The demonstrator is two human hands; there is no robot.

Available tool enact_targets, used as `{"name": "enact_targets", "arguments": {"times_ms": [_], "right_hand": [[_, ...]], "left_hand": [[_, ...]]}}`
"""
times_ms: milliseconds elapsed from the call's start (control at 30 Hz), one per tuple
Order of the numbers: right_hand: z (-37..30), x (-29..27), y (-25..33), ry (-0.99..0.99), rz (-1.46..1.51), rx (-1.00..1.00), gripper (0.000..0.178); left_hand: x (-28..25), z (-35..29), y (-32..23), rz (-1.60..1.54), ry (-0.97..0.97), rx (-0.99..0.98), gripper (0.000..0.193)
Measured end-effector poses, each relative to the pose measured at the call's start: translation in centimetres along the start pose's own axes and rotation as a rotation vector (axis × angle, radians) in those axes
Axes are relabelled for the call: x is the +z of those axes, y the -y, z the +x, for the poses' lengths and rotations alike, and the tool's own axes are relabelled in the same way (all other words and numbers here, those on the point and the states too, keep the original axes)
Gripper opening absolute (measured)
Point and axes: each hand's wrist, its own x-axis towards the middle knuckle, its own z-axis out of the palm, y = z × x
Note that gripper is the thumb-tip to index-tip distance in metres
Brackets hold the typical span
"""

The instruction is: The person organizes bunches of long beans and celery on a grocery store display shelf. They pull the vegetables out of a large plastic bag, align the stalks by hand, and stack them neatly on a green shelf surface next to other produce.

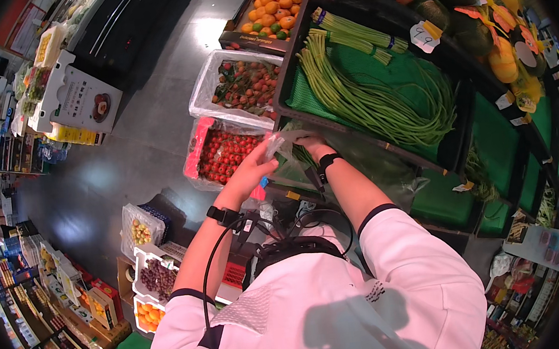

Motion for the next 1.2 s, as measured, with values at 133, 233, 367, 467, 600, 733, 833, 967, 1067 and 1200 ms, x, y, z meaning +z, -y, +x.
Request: {"name": "enact_targets", "arguments": {"times_ms": [133,233,367,467,600,733,833,967,1067,1200], "right_hand": [[-1.1,-0.6,0.3,-0.008,-0.057,-0.047,0.071],[-3.6,-0.4,1.6,0.017,-0.106,-0.104,0.068],[-6.1,-0.7,1.9,-0.093,-0.196,-0.133,0.059],[-9.1,-1.2,2.4,-0.141,-0.257,-0.282,0.051],[-17.3,-3.7,5.9,-0.094,-0.322,-0.407,0.042],[-24.7,-8.0,8.3,-0.152,-0.199,-0.492,0.037],[-30.4,-11.2,10.1,-0.252,-0.065,-0.476,0.036],[-34.9,-12.7,12.8,-0.263,-0.03,-0.603,0.037],[-39.2,-11.9,16.1,-0.225,0.004,-0.67,0.036],[-41.5,-11.8,18.3,-0.25,-0.119,-0.734,0.035]], "left_hand": [[-0.8,0.9,1.0,-0.032,0.024,0.013,0.062],[-1.1,1.3,1.4,-0.048,0.058,0.033,0.062],[-0.9,1.6,0.7,-0.068,0.111,0.051,0.061],[-0.7,1.8,0.2,-0.117,0.107,0.093,0.061],[-1.2,2.6,0.3,0.041,0.05,0.077,0.052],[-0.3,3.7,-0.2,0.789,-0.367,0.597,0.056],[4.1,1.9,-4.8,0.88,-0.238,0.925,0.059],[9.7,0.5,-7.0,0.658,0.366,0.802,0.067],[14.0,0.9,-7.2,0.642,0.426,0.872,0.07],[18.1,1.8,-7.5,0.312,0.49,0.63,0.077]]}}
